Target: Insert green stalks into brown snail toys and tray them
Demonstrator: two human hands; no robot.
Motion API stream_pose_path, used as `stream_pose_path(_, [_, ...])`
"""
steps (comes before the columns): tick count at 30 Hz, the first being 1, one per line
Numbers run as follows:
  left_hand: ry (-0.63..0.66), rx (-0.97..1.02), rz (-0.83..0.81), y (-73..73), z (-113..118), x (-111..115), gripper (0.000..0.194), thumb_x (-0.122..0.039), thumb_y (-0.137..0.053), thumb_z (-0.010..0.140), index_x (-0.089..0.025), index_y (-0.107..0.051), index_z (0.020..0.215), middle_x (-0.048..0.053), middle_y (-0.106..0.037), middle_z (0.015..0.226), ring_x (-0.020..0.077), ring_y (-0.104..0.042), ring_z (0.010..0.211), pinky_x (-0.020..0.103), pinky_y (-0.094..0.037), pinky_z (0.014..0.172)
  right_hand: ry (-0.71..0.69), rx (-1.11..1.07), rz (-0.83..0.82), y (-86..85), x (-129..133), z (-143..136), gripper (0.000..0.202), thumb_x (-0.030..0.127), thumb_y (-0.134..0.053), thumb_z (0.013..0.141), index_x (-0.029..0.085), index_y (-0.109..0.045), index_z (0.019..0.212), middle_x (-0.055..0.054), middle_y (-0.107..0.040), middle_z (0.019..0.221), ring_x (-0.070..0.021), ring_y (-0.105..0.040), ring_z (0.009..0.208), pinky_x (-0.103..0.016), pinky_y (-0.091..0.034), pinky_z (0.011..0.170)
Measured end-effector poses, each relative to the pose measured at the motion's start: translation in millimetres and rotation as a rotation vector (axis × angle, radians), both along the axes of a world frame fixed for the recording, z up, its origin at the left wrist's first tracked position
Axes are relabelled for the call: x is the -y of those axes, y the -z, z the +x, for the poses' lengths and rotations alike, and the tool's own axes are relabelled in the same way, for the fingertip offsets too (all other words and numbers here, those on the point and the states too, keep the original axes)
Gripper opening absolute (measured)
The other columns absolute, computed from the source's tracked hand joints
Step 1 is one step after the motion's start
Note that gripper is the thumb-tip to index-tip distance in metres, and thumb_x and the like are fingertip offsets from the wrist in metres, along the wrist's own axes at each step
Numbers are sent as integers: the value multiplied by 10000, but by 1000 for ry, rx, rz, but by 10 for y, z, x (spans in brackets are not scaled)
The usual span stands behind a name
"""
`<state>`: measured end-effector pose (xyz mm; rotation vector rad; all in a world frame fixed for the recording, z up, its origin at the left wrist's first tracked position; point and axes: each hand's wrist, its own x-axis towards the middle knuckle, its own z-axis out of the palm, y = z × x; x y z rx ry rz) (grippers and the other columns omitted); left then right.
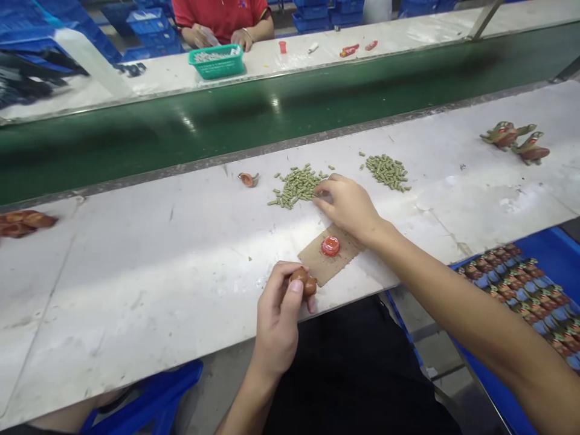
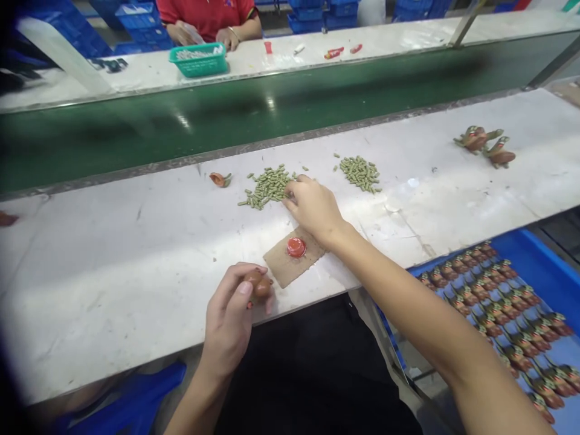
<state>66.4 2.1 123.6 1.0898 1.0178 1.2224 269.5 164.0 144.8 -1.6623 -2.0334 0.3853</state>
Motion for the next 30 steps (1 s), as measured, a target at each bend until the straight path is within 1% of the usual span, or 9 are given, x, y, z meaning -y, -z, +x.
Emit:
stream_pose_path(3, [16, -29, 11, -7, 3, 2, 282, -492, -704, 1186, -220, -763, 1142, -16, -643, 876, 125, -641, 699, 255, -566, 667, -41, 9, 5, 13, -13, -25, 174, 124, -730, 1081, 175, -885, 1142, -146, -815, 1240, -341, -762, 1083, -417, -551, 897])
stream_pose_path(5, [35, -43, 17, -16, -6, -3, 287, -497, -708, 1185, -218, -758, 1138, -17, -639, 882, 117, -629, 692, 253, -570, 671, -73, 6, 5, 24, -28, 5, 208, 74, -691, 1065, 172, -872, 1094, -139, -816, 1205, -329, -754, 1071, -409, -542, 910])
stream_pose_path(7, [52, -49, 21, -21, -16, -12, 293, -508, -706, 1185, -222, -753, 1143, -20, -638, 880, 114, -626, 689, 251, -572, 673, -102, -2, 6, 40, -39, 48, 253, 42, -653, 1055, 173, -862, 1114, -134, -821, 1199, -318, -748, 1080, -401, -536, 936])
stream_pose_path(13, [77, -47, 25, -2, -20, -36, 268, -503, -699, 1190, -243, -754, 1154, -20, -626, 899, 128, -638, 720, 250, -564, 654, -119, -27, 14, 50, -57, 127, 246, 63, -628, 1054, 156, -847, 1116, -144, -816, 1170, -301, -744, 1052, -390, -542, 944])
stream_pose_path(18, [76, -48, 17, 28, -30, 1, 260, -503, -692, 1195, -252, -757, 1167, -18, -620, 928, 128, -632, 735, 255, -553, 667, -124, -42, 7, 22, -108, 127, 289, 60, -606, 1054, 170, -862, 1132, -137, -822, 1188, -288, -738, 1015, -401, -547, 978])
stream_pose_path(22, [71, -43, 3, 44, -43, 25, 280, -507, -688, 1197, -235, -743, 1165, -12, -622, 918, 131, -603, 719, 269, -528, 664, -120, -36, -2, 21, -116, 118, 143, 113, -719, 1032, 160, -848, 1073, -146, -817, 1134, -315, -745, 1029, -407, -547, 943])
stream_pose_path(25, [68, -30, -11, 42, -38, 25, 293, -516, -699, 1188, -227, -738, 1161, -12, -608, 907, 137, -591, 723, 278, -516, 667, -112, -34, -4, 38, -131, 96, 196, 50, -679, 1009, 160, -839, 1035, -157, -821, 1140, -323, -746, 1044, -411, -550, 954])
stream_pose_path(27, [68, -15, -24, 33, -34, 20, 305, -529, -715, 1176, -227, -742, 1156, -12, -598, 906, 138, -586, 727, 277, -509, 664, -100, -44, -6, 37, -142, 84, 257, 15, -634, 1002, 150, -846, 1056, -166, -828, 1138, -329, -750, 1059, -421, -560, 982])
stream_pose_path(30, [68, 17, -57, 16, -39, 11, 322, -550, -735, 1156, -228, -740, 1140, -14, -591, 889, 140, -575, 736, 267, -495, 656, -67, -85, -3, -32, -85, 103, 308, 33, -629, 1027, 116, -862, 1210, -185, -836, 1183, -333, -762, 1093, -447, -575, 1047])
